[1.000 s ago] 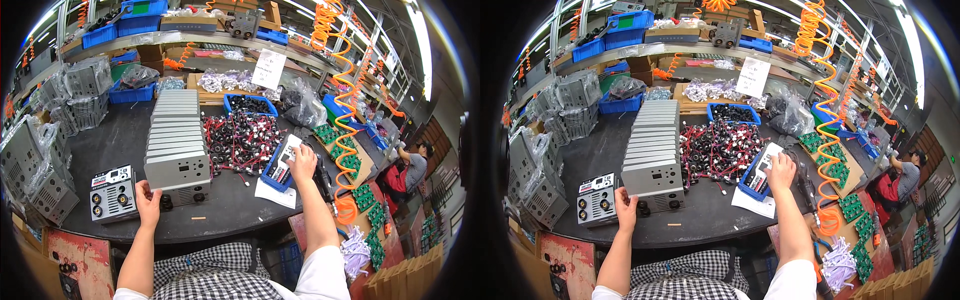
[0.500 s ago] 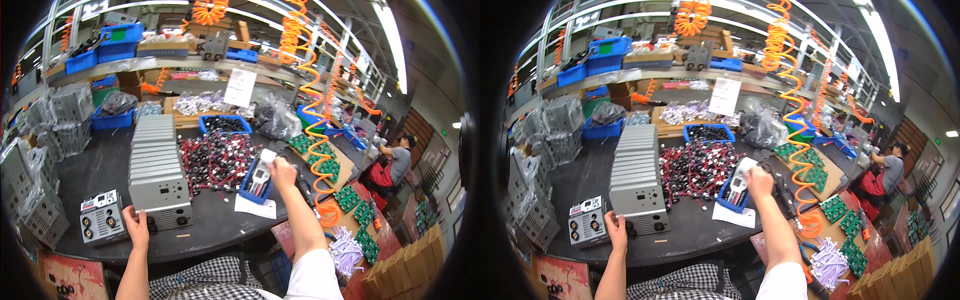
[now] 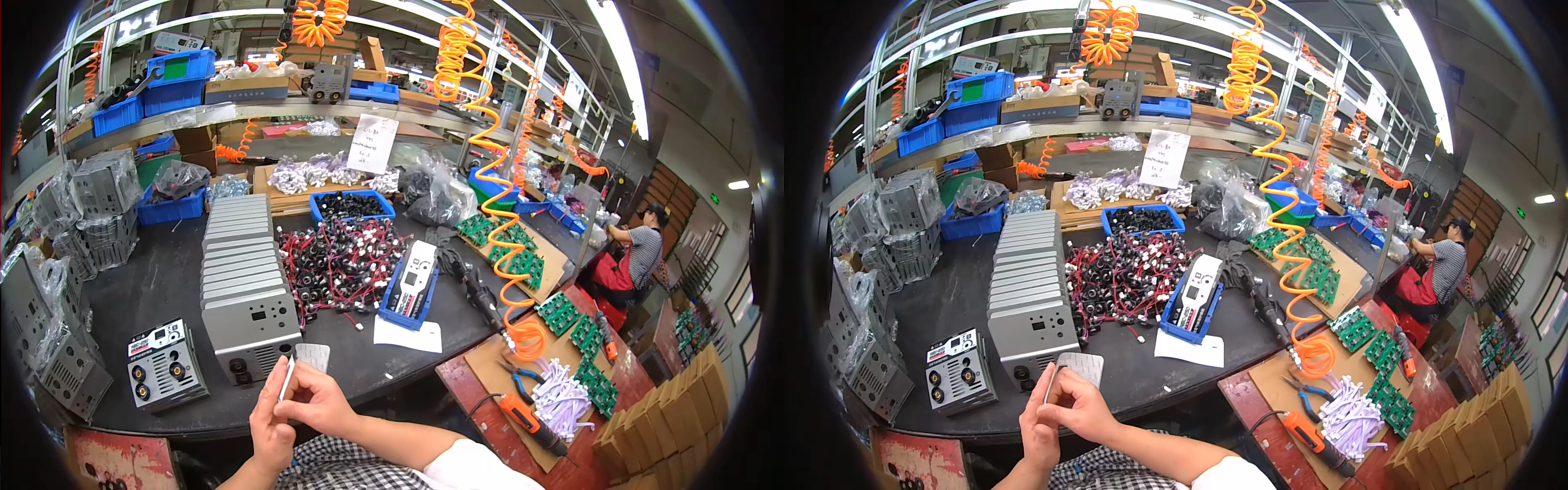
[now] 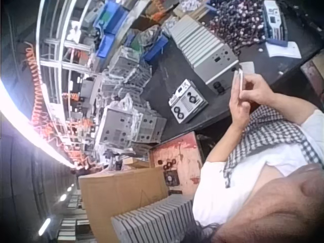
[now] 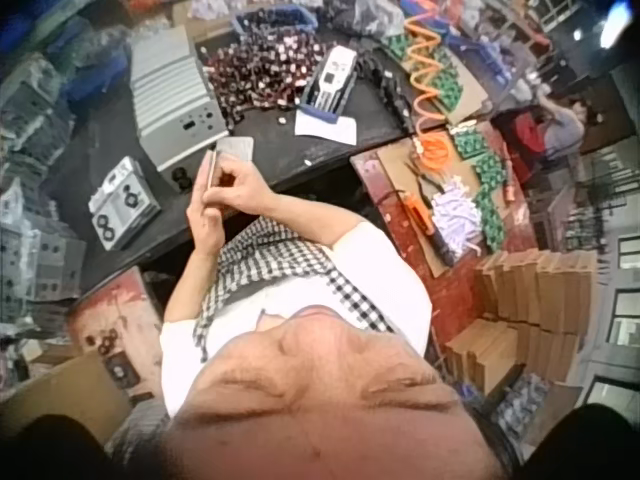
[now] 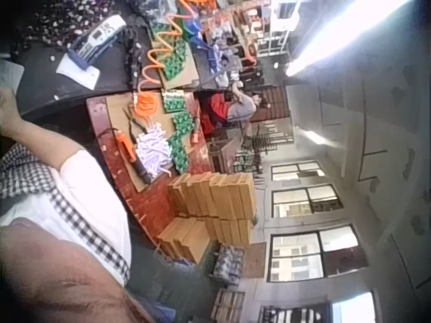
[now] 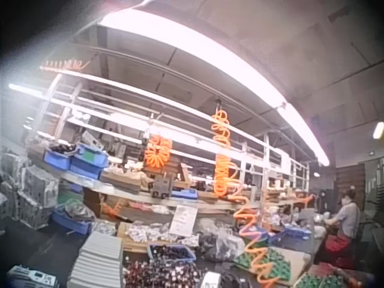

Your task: Applying graphic labels to the front panels of electronic device housings using a dispenser.

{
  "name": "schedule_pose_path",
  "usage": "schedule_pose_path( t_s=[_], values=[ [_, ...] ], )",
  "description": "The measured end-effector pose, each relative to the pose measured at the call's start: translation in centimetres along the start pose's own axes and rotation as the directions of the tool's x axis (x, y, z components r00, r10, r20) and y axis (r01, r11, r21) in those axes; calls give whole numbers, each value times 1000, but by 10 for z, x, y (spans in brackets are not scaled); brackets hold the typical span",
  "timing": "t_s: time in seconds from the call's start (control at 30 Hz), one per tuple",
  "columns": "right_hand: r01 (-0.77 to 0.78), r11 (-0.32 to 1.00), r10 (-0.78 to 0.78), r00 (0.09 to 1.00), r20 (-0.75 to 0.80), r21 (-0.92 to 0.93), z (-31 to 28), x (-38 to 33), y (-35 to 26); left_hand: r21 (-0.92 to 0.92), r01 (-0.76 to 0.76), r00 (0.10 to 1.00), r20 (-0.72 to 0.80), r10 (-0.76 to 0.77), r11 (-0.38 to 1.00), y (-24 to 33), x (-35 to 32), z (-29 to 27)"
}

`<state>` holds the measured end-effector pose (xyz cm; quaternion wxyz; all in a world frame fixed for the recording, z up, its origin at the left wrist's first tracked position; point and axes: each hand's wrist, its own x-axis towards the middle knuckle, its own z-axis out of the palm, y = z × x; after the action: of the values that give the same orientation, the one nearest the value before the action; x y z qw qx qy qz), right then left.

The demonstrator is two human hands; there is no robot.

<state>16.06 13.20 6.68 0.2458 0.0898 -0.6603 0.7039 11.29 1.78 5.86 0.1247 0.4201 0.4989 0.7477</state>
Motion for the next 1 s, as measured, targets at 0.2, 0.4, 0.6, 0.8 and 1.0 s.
schedule_pose_path(
  t_s=[0.2, 0.4, 0.6, 0.8, 1.0],
  values=[
    [-244, 938, 259, 966, -30, 247, 5, -1, 5, -187, 56, 998, 50, -47, 981, 7, -7, -6],
    [-336, 886, 325, 941, 90, 318, -4, 0, 9, -98, 49, 997, 60, -43, 994, 3, -7, -7],
    [-181, 983, 182, 983, -16, 44, -2, 1, 8, -168, 117, 991, 78, -105, 979, -5, -7, -11],
    [328, 631, -424, 905, 43, -703, -13, 1, -1, 276, 48, 994, -112, -17, 960, -21, 7, -46],
    [-264, 603, -273, 818, -506, -753, -142, -22, 39, -495, 92, 716, -570, -403, 864, -27, 28, -69]
  ],
)
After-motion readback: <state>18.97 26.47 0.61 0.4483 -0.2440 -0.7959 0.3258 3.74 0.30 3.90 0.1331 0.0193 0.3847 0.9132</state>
